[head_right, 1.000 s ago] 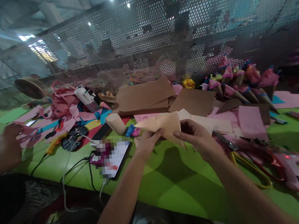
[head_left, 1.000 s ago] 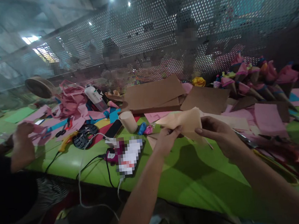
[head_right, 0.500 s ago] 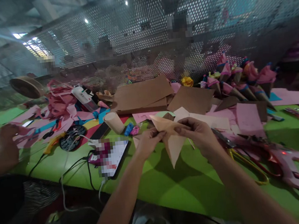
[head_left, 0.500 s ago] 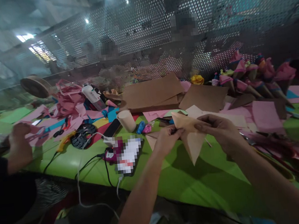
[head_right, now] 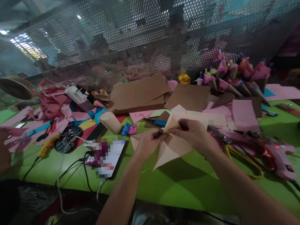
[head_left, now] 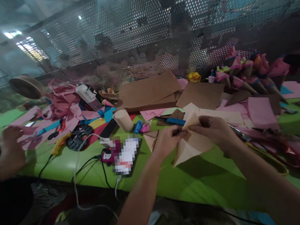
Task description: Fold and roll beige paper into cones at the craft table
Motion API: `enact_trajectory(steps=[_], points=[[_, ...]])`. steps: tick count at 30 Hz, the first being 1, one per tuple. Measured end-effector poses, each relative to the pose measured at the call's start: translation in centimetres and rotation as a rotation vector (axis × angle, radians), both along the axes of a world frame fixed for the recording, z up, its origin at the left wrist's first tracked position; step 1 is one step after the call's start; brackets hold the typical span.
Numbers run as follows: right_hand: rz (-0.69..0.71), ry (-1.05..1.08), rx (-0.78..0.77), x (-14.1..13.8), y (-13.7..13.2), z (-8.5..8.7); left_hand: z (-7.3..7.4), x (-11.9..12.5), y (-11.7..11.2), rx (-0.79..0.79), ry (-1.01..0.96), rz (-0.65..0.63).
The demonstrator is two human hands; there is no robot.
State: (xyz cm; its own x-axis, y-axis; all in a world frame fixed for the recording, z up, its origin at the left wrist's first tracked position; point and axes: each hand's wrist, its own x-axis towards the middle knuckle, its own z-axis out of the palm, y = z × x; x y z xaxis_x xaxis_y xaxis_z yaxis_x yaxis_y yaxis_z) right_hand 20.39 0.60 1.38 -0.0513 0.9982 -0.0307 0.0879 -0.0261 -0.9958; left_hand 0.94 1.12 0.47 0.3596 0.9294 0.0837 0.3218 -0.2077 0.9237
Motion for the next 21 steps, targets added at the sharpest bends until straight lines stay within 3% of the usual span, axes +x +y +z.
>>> enact_trajectory(steps=[6, 12, 21], points=[[0.037, 0.075, 0.010, -0.29, -0.02, 0.13, 0.37, 0.18, -0.18, 0.009, 0.039, -0.046], [-0.064, 0.124, 0.073, -0.41, 0.16, 0.46, 0.93, 0.30, -0.58, -0.012, 0.068, -0.086], [-0.119, 0.162, 0.094, -0.65, -0.25, 0.66, 0.12, 0.26, -0.19, -0.072, 0.000, -0.128]])
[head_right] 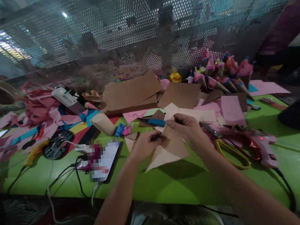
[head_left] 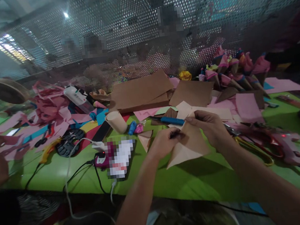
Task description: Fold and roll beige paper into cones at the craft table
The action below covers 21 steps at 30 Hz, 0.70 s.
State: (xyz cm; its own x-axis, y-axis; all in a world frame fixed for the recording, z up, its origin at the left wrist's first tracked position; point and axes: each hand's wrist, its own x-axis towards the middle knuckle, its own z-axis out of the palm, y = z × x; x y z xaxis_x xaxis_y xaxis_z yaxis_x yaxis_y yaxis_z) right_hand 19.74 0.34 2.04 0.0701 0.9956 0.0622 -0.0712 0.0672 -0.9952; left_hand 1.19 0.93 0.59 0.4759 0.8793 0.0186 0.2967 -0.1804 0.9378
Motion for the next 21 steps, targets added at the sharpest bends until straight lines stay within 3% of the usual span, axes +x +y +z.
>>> enact_trajectory(steps=[9, 13, 17, 21], points=[[-0.233, 0.232, -0.008, 0.7, 0.1, 1.0, 0.2, -0.3, 0.0, -0.006, 0.061, -0.034], [-0.315, 0.290, 0.085, 1.8, 0.4, 1.6, 0.1, -0.7, 0.3, -0.011, 0.119, -0.030], [-0.321, 0.239, 0.157, 2.6, 0.7, 1.7, 0.3, -1.2, 0.5, -0.024, 0.151, -0.062], [-0.277, 0.181, 0.097, 1.6, 0.6, 1.0, 0.8, -0.8, 0.2, 0.006, 0.086, -0.069]])
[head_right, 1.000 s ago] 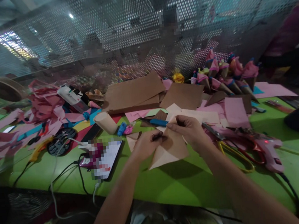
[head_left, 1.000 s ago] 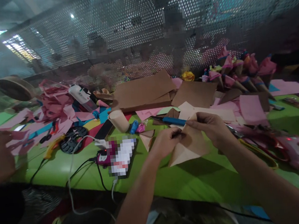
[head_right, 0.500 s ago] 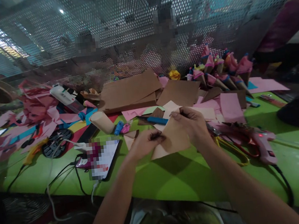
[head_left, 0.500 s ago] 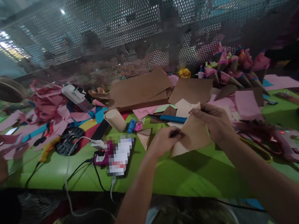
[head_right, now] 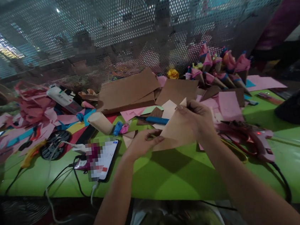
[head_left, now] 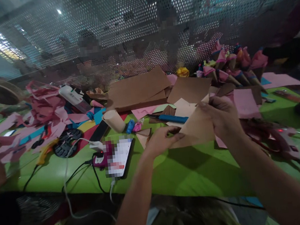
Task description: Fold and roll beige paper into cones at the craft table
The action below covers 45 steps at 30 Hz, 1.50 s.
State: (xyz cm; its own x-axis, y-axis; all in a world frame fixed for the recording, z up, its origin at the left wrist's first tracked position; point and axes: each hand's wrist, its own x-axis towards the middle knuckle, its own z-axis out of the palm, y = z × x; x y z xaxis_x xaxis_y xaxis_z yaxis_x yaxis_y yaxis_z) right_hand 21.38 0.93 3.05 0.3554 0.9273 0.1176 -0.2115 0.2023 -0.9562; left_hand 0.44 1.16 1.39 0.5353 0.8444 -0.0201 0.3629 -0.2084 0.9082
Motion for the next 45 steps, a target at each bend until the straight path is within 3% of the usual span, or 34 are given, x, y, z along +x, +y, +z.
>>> enact_trajectory(steps=[3, 6, 12, 16, 18, 21, 24, 29, 34, 45], points=[[0.128, -0.080, -0.033, -1.3, -0.3, -0.6, -0.1, 0.6, -0.3, -0.021, -0.105, 0.028], [0.184, -0.140, 0.010, -2.0, -0.5, -0.9, -0.3, 0.7, -0.3, 0.000, -0.080, 0.079], [0.037, -0.179, 0.029, -0.8, 0.3, -0.9, -0.2, 0.3, -0.2, -0.017, -0.011, 0.091], [-0.095, -0.111, 0.063, 0.6, 1.0, -1.0, -0.5, 0.3, 0.0, -0.007, -0.058, 0.197], [0.015, -0.118, 0.035, 0.6, 0.9, -0.9, -0.6, 0.5, 0.2, 0.001, -0.142, 0.294], [0.323, -0.169, -0.084, -0.3, 0.3, -0.8, -0.4, 0.6, 0.3, 0.070, -0.243, 0.429], [0.484, -0.182, -0.216, -1.2, -0.2, -0.8, -0.3, 0.6, 0.4, 0.046, -0.346, 0.452], [0.344, -0.142, -0.227, -0.8, 0.3, -1.1, -0.7, 0.6, 0.6, -0.165, -0.417, 0.308], [0.218, -0.107, -0.113, -0.1, 0.8, -1.4, -1.0, 0.8, 0.8, -0.221, -0.462, 0.262], [0.257, -0.083, -0.146, -0.3, 0.5, -1.4, -1.1, 0.4, 1.0, -0.180, -0.415, 0.375]])
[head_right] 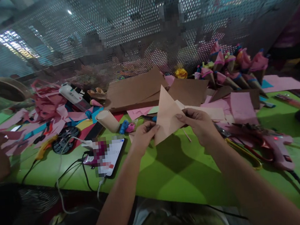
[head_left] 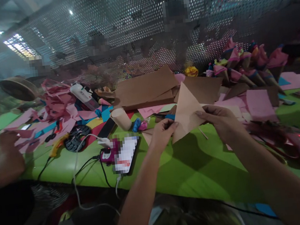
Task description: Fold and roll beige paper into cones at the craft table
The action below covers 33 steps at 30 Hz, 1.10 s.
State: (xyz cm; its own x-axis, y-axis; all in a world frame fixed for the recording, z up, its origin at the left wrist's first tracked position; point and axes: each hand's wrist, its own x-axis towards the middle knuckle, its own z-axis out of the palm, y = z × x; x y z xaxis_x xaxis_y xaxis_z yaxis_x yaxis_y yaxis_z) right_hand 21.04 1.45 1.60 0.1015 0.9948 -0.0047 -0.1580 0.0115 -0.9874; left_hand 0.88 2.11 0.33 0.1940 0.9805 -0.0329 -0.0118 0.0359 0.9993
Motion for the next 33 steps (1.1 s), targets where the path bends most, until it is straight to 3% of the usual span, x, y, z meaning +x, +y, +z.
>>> enact_trajectory(steps=[5, 15, 21, 25, 33], points=[[-0.220, -0.198, 0.143, 0.0, -0.2, 0.3, 0.0, -0.1, 0.0, 0.077, 0.102, 0.117], [-0.190, -0.257, 0.118, 0.1, 0.0, 0.1, 0.8, 0.2, -0.6, 0.139, 0.204, 0.150], [-0.096, -0.206, 0.113, 0.1, 0.1, 0.1, 0.8, 0.1, -0.7, 0.244, 0.310, 0.182], [0.063, -0.114, -0.001, -0.4, -0.3, 0.3, 1.1, 0.1, -1.1, 0.294, 0.412, 0.178], [0.168, -0.008, -0.162, -1.3, -0.9, -0.3, 0.9, 0.3, -1.4, 0.452, 0.632, 0.193]])
